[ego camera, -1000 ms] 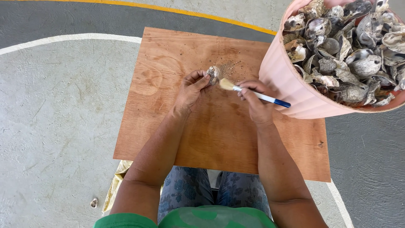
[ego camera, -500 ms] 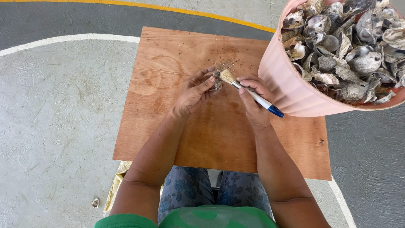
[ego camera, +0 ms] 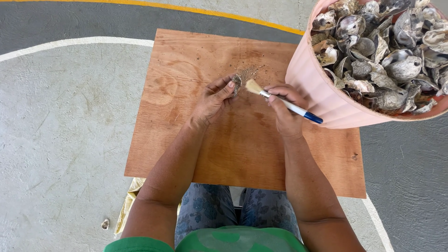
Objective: Cleaning individual oyster shells using a small handheld brush.
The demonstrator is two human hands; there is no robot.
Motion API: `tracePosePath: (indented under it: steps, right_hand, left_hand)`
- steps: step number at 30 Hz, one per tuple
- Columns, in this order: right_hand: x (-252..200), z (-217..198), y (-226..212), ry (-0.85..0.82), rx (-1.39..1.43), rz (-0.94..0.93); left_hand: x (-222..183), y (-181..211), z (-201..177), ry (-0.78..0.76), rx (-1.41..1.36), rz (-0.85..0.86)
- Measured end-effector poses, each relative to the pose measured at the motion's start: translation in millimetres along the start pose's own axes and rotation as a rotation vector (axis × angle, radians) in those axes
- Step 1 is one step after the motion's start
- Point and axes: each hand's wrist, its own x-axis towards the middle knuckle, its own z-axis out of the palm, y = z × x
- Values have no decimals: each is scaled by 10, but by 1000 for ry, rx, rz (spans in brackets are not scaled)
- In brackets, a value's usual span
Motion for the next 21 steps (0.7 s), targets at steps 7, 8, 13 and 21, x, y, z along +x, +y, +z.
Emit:
tracePosePath:
  steps: [7,8,13,21]
  right_hand:
    - [-16,128,-123,-53,-170,45]
    - [-11,127,-161,-139,-180,83]
    - [-12,55,-139,-163,-162,154]
    - [-12,188,-178,-95,-231,97]
  left_hand:
    - [-4,-57,10,-95,6,-39]
    - [14,-67,-28,-109,20,-4]
    - [27,-51,-60,-85,62,19]
    - [-28,-14,14,-164,103,3]
